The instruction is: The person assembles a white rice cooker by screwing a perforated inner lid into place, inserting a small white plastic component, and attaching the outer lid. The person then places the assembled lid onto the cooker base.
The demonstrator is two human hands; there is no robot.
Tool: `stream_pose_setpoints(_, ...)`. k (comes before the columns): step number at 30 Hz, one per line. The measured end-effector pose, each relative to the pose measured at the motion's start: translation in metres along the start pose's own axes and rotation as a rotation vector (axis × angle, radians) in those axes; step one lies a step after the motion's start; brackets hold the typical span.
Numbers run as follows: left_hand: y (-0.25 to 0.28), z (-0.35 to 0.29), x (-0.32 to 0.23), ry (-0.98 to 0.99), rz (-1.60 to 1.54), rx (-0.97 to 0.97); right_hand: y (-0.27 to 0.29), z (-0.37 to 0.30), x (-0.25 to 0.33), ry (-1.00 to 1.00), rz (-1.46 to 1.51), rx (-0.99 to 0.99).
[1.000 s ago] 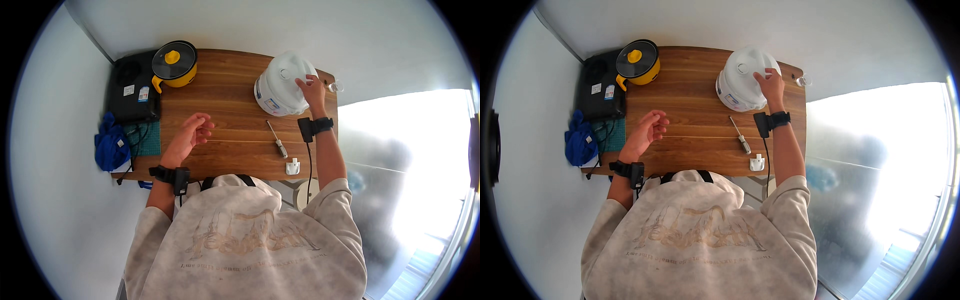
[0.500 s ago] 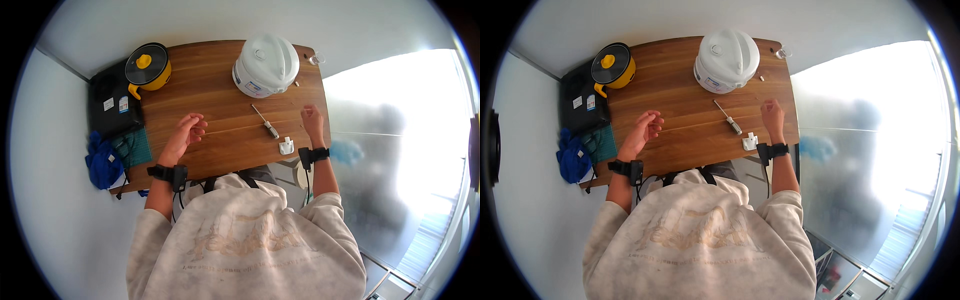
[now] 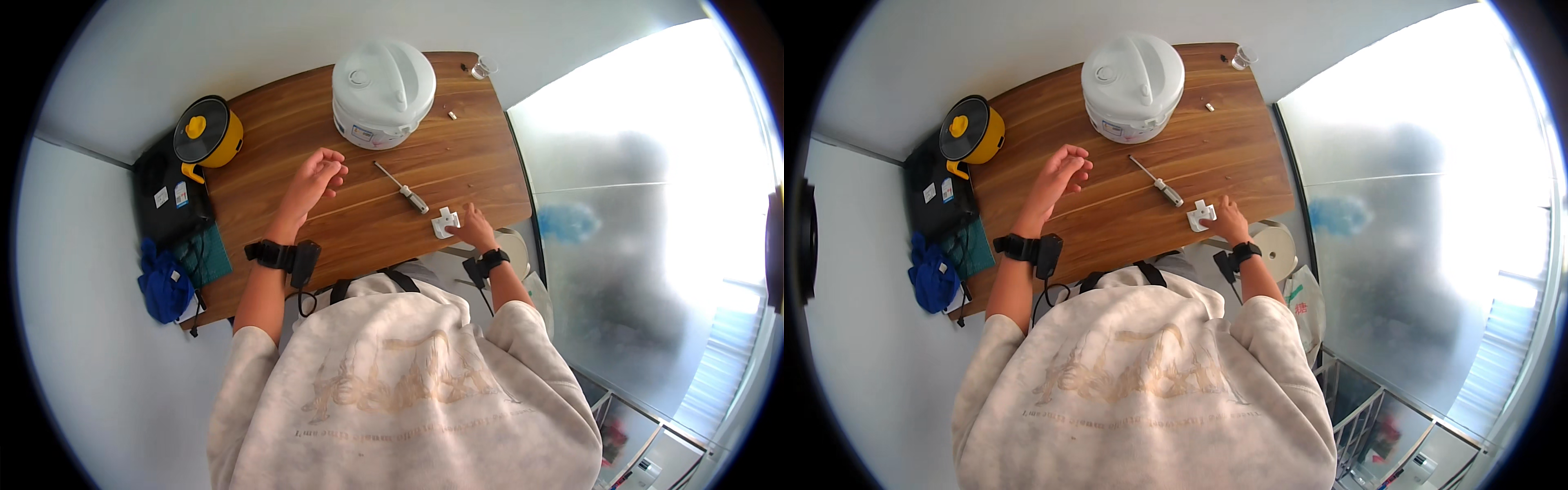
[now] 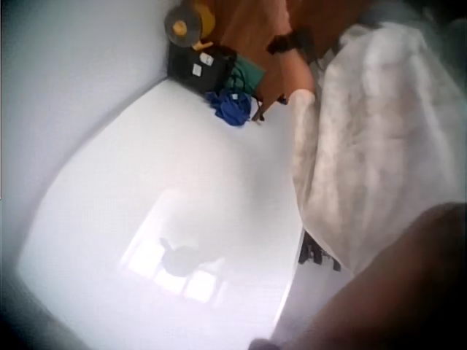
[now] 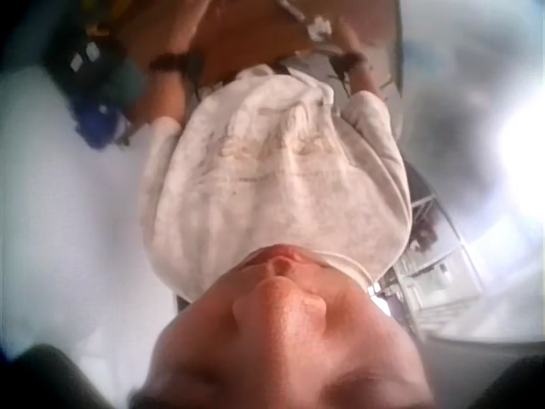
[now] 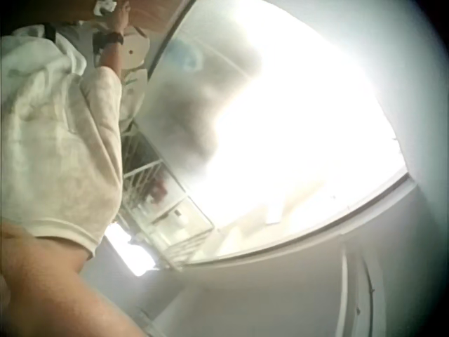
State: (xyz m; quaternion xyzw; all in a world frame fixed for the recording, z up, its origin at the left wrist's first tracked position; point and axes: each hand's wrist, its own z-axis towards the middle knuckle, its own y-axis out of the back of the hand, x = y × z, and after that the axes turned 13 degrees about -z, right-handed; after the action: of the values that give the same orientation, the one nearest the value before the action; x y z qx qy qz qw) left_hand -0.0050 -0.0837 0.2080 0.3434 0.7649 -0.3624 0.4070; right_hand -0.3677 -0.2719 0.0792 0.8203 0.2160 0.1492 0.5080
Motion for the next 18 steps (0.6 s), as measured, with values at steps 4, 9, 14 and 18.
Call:
stream_pose_setpoints(4,-0.030,0.030,-0.013,-0.139,0.219,-0.016,-0.007,-0.012,0.015,0.016,-0.012,-0.052)
stream_pose_setpoints(9,-0.079,0.070,-0.037,-0.604,0.842,-0.006,-0.019,-0.007,0.027,0.057,-0.007,-0.096)
stream_pose_setpoints(14,-0.108,0.100,-0.059,-0.856,1.567,0.149,-0.013,-0.006,0.024,0.042,0.080,-0.096)
stream_pose_setpoints(18,-0.104,0.121,-0.070,-0.707,1.748,0.210,0.001,-0.001,0.021,0.123,0.299,-0.281)
